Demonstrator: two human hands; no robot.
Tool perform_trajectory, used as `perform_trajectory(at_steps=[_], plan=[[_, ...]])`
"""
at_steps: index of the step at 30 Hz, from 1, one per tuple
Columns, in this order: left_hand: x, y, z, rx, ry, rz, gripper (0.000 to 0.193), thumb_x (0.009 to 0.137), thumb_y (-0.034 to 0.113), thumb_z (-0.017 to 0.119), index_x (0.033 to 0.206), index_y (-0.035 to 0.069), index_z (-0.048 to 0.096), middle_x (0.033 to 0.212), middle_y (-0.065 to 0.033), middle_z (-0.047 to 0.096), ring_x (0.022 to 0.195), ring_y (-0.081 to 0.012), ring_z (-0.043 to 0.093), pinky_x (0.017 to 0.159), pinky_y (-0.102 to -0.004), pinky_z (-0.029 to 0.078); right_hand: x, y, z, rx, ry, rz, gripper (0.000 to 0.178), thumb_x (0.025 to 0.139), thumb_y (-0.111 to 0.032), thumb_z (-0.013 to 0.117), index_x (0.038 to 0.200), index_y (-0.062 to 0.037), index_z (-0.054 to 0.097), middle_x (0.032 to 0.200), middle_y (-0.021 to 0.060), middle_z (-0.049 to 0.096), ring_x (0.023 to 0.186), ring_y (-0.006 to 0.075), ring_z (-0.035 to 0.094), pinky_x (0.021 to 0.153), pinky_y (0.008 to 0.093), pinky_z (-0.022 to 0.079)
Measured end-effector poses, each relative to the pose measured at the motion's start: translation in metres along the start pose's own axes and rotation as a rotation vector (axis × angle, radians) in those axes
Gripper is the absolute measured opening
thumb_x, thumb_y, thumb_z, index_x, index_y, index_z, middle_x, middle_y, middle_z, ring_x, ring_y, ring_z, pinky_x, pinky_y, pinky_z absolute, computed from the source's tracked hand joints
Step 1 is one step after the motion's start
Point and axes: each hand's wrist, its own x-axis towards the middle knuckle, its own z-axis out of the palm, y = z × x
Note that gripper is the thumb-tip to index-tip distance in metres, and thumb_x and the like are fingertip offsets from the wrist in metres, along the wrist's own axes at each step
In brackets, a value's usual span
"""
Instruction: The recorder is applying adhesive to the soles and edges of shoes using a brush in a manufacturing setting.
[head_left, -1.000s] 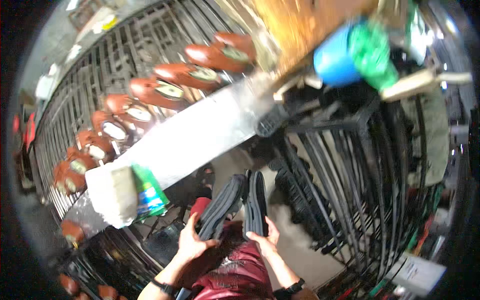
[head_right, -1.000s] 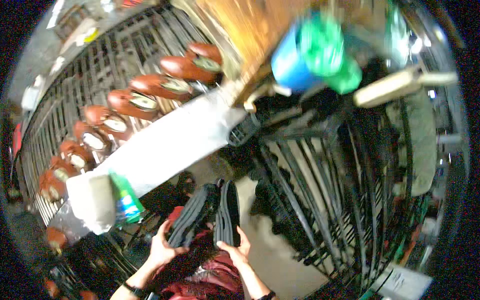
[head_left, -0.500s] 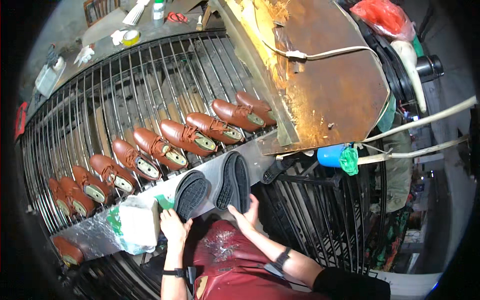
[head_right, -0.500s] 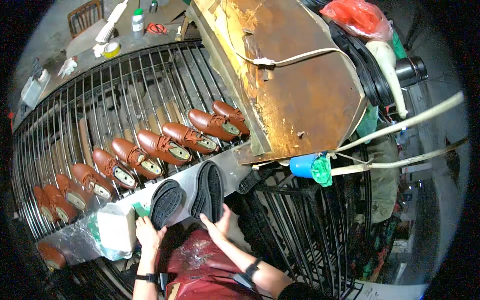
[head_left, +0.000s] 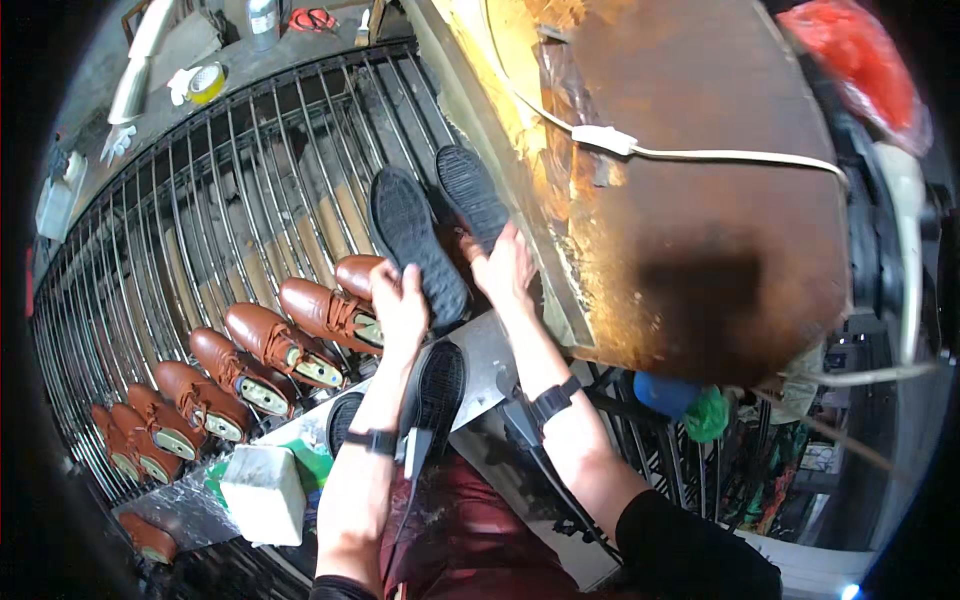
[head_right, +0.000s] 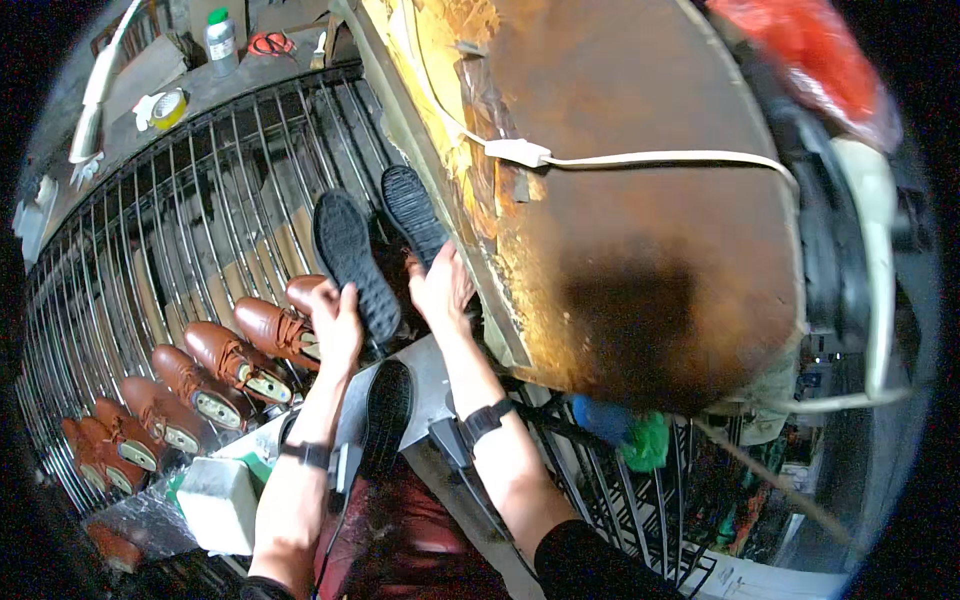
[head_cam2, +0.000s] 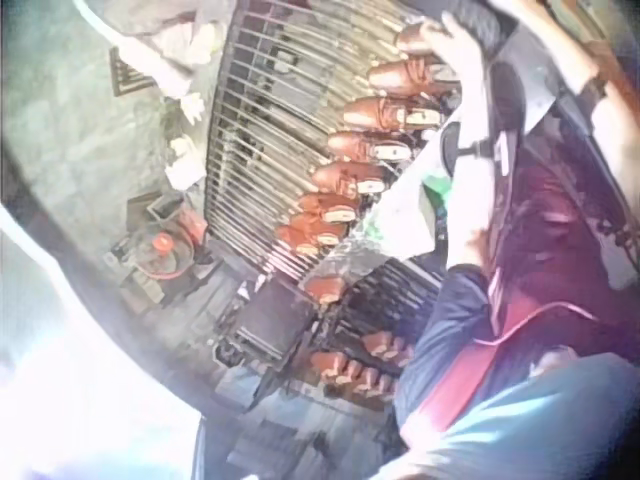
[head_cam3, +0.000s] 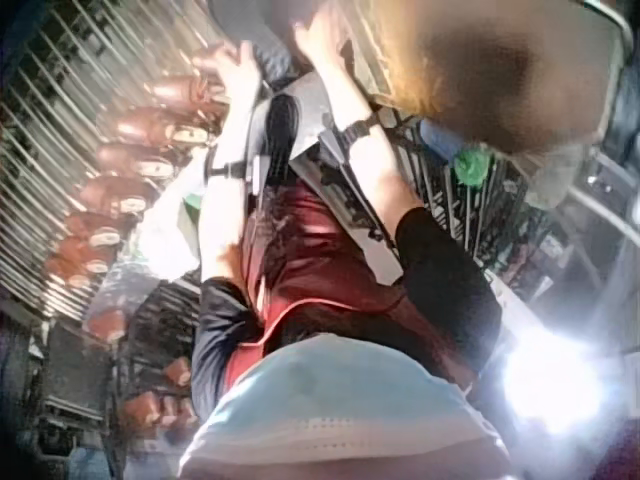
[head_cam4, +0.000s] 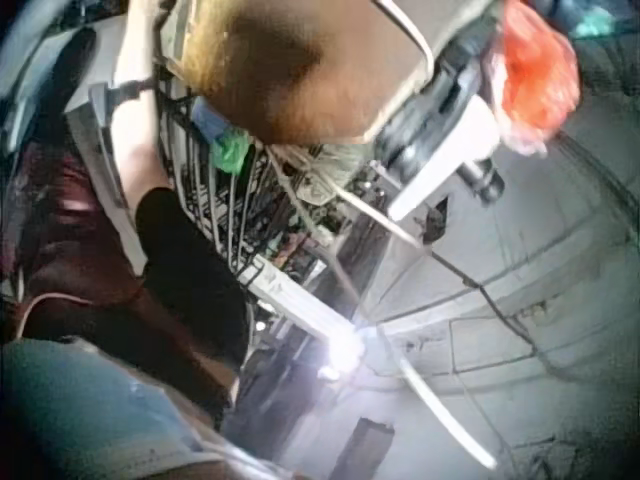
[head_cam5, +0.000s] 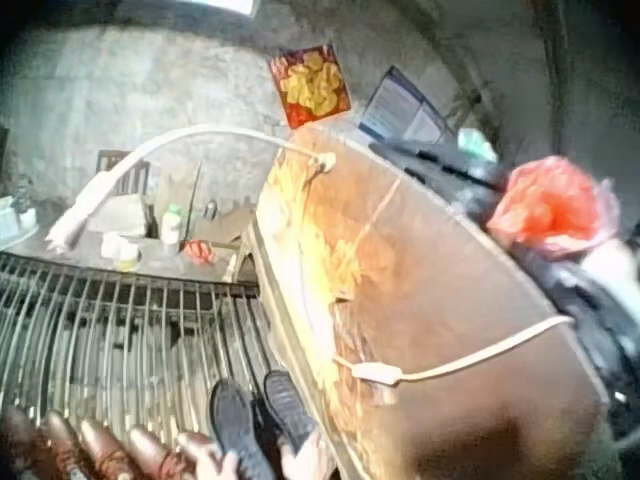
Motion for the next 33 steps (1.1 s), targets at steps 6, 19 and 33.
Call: perform_trajectory(at_steps=[6,19,33], plan=[[0.007,-0.010,0.124,-0.502,-0.222,-0.564,0.038,0.095,0.007,0.071,0.126,-0.005,0.053,0.110,-0.0157,0.071,0.089,-0.0289,0.074,0.073,-0.0419,0.063,0.080,0.055,0.030,-0.069,-0.191,0.323,0.070,0.096,-0.043,0.069,0.144,0.0050,0.054,0.141,0.0349,0.059,0.138,0.0434,0.056,0.116,0.0497,0.043],[-0.048,-0.001,0.029,-0.407,-0.370,-0.440,0.035,0.098,0.020,0.063,0.122,-0.004,0.069,0.107,-0.0125,0.075,0.087,-0.0188,0.072,0.077,-0.0361,0.058,-0.089,-0.074,-0.062,0.939,-0.126,-0.150,0.069,0.092,-0.039,0.082,0.137,0.0086,0.061,0.118,0.0290,0.073,0.125,0.0418,0.065,0.123,0.0528,0.033],[-0.243,-0.080,-0.238,0.674,-0.231,-0.126,0.038,0.087,0.012,0.081,0.110,-0.003,0.055,0.094,-0.0270,0.062,0.085,-0.0493,0.064,0.077,-0.0546,0.050,-0.366,0.097,0.073,0.913,-0.353,0.501,0.072,0.075,-0.013,0.093,0.134,0.0025,0.055,0.126,0.0129,0.067,0.110,0.0267,0.068,0.098,0.0400,0.054]])
